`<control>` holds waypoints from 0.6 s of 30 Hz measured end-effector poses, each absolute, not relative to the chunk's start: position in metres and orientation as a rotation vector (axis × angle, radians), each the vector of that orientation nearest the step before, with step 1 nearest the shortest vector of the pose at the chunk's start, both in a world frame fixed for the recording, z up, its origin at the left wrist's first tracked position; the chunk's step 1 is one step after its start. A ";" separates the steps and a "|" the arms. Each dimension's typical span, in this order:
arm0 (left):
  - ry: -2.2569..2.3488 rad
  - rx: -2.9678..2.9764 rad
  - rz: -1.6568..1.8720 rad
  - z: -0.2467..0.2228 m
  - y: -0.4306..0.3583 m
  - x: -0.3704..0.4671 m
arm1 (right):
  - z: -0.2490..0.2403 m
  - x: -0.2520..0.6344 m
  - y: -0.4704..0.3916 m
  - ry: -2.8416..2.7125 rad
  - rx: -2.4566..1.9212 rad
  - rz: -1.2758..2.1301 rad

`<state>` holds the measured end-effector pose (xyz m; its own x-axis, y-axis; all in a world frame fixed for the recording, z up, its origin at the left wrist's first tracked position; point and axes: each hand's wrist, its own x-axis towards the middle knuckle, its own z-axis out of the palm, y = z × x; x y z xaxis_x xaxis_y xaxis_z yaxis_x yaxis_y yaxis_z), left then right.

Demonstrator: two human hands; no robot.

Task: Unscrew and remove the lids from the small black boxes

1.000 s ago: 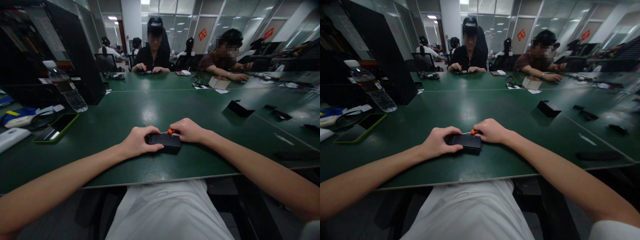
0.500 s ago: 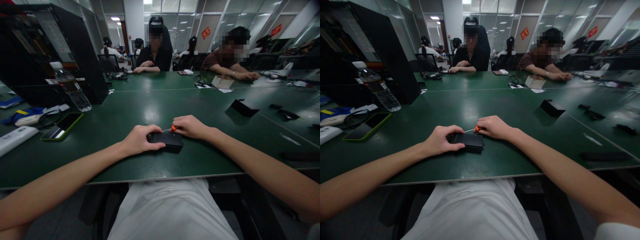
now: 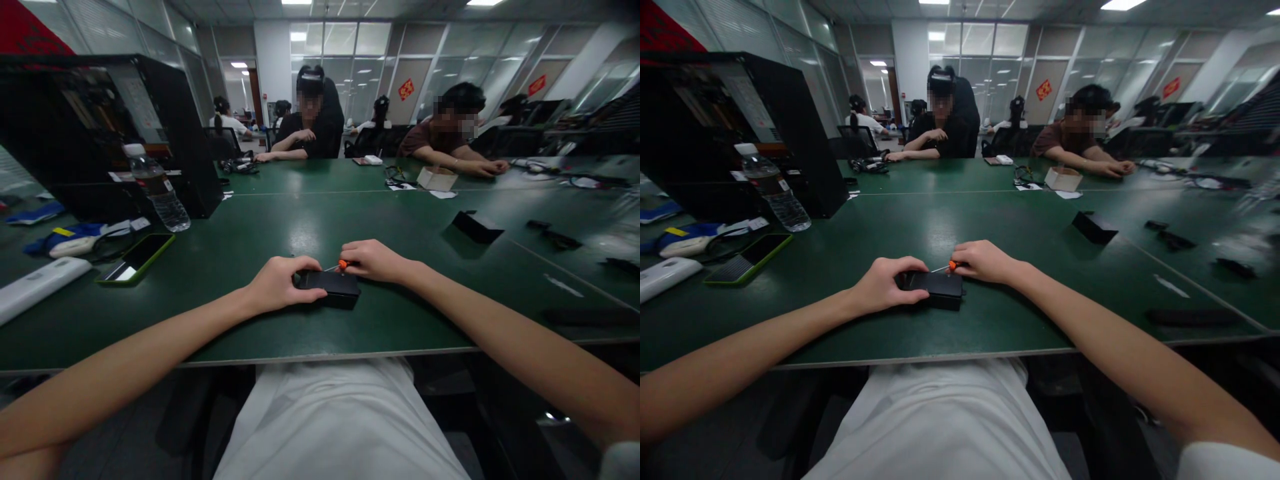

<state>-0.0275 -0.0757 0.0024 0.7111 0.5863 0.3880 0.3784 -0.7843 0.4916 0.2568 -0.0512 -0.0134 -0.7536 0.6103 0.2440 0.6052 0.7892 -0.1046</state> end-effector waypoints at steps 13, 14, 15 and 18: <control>0.750 2.543 0.762 0.004 -0.077 -0.027 | -0.012 0.255 -0.054 -2.710 -0.941 0.079; 0.750 2.540 0.762 0.004 -0.077 -0.027 | -0.012 0.255 -0.054 -2.708 -0.941 0.083; 0.750 2.538 0.762 0.004 -0.077 -0.027 | -0.012 0.255 -0.054 -2.706 -0.941 0.088; 0.752 2.539 0.762 0.004 -0.077 -0.027 | -0.011 0.255 -0.055 -2.700 -0.942 0.107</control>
